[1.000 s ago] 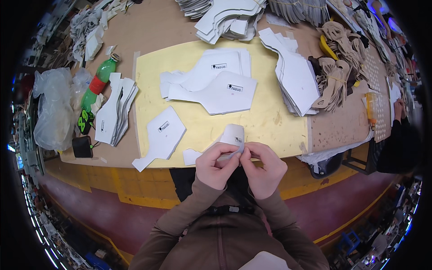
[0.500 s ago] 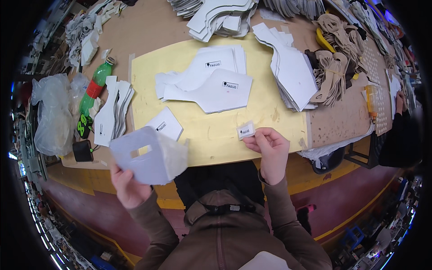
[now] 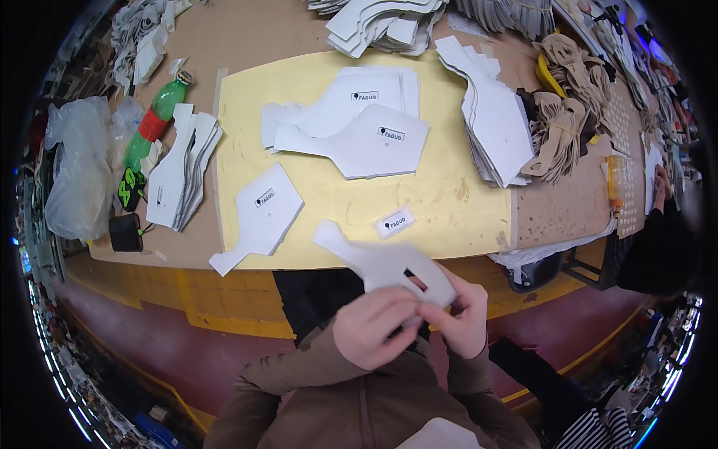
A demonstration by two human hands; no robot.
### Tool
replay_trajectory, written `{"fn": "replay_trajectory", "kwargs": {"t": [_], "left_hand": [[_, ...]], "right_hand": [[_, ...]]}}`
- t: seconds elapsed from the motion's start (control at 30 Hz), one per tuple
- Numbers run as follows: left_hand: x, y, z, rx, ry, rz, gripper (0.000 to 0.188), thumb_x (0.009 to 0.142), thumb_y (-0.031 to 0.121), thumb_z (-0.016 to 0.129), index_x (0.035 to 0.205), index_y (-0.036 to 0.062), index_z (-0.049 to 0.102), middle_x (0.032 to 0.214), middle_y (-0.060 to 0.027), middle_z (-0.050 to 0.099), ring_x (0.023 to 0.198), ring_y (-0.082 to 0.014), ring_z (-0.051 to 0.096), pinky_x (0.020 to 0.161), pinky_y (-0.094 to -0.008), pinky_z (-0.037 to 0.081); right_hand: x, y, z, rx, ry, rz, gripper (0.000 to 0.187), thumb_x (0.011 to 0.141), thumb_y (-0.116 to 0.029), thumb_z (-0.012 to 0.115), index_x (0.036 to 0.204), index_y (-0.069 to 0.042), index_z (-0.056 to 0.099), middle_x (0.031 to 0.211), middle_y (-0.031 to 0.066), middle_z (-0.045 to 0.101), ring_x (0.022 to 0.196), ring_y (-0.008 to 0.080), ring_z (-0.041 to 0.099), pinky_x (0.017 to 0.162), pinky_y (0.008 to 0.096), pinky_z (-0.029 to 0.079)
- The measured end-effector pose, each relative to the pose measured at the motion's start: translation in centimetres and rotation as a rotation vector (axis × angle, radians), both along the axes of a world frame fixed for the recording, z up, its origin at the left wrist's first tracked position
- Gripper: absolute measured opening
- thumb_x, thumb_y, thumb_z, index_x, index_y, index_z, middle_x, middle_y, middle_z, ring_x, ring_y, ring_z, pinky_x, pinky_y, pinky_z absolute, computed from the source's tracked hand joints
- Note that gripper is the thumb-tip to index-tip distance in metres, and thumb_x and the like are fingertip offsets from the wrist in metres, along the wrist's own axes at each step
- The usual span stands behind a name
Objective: The person repeatedly picks up white paper cutouts from a table, folds them in half, and places them back down. The action is performed one at a time in a repetitive loop without visible accumulation of finished units.
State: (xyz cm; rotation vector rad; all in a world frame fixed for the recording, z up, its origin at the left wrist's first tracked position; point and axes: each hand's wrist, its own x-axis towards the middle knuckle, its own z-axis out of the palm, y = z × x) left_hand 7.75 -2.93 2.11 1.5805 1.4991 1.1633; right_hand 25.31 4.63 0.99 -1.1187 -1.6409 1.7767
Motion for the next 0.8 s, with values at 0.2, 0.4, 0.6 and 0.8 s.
{"fn": "replay_trajectory", "kwargs": {"t": [0.2,0.4,0.6,0.8], "left_hand": [[-2.9,0.4,2.0,0.07,-0.059,0.104,0.012,0.083,0.003,0.078,0.092,0.0011,0.072,0.089,-0.0112,0.073,0.075,-0.0279,0.07,0.068,-0.0341,0.056],[-4.2,5.4,-5.1,-0.055,0.258,0.165,0.015,0.086,0.007,0.074,0.101,0.0046,0.072,0.106,-0.0071,0.067,0.101,-0.0267,0.062,0.088,-0.0391,0.049],[-6.4,6.1,-6.9,0.095,0.545,-0.031,0.019,0.085,0.013,0.075,0.104,0.0115,0.074,0.111,-0.0031,0.064,0.108,-0.0256,0.058,0.095,-0.0414,0.043],[-5.0,6.4,-6.3,0.008,0.449,0.112,0.021,0.082,0.012,0.076,0.104,0.0137,0.076,0.11,-0.0024,0.064,0.104,-0.0269,0.057,0.093,-0.0397,0.044]], "right_hand": [[0.9,2.1,1.2,0.138,-0.147,0.2,0.026,0.092,-0.002,0.068,0.118,0.0,0.073,0.097,0.0145,0.077,0.081,0.0192,0.075,0.073,0.0284,0.057],[1.3,2.6,1.9,0.235,-0.16,0.412,0.024,0.09,-0.006,0.073,0.114,-0.004,0.075,0.093,0.0119,0.076,0.076,0.0249,0.074,0.066,0.0301,0.057],[0.7,2.2,1.4,0.213,-0.007,0.395,0.025,0.091,-0.008,0.073,0.116,-0.005,0.073,0.091,0.0099,0.075,0.072,0.0243,0.071,0.064,0.0311,0.055],[-0.2,2.5,1.2,0.223,-0.017,0.446,0.024,0.086,-0.003,0.075,0.11,-0.002,0.075,0.094,0.012,0.077,0.076,0.0239,0.074,0.067,0.0292,0.056]]}}
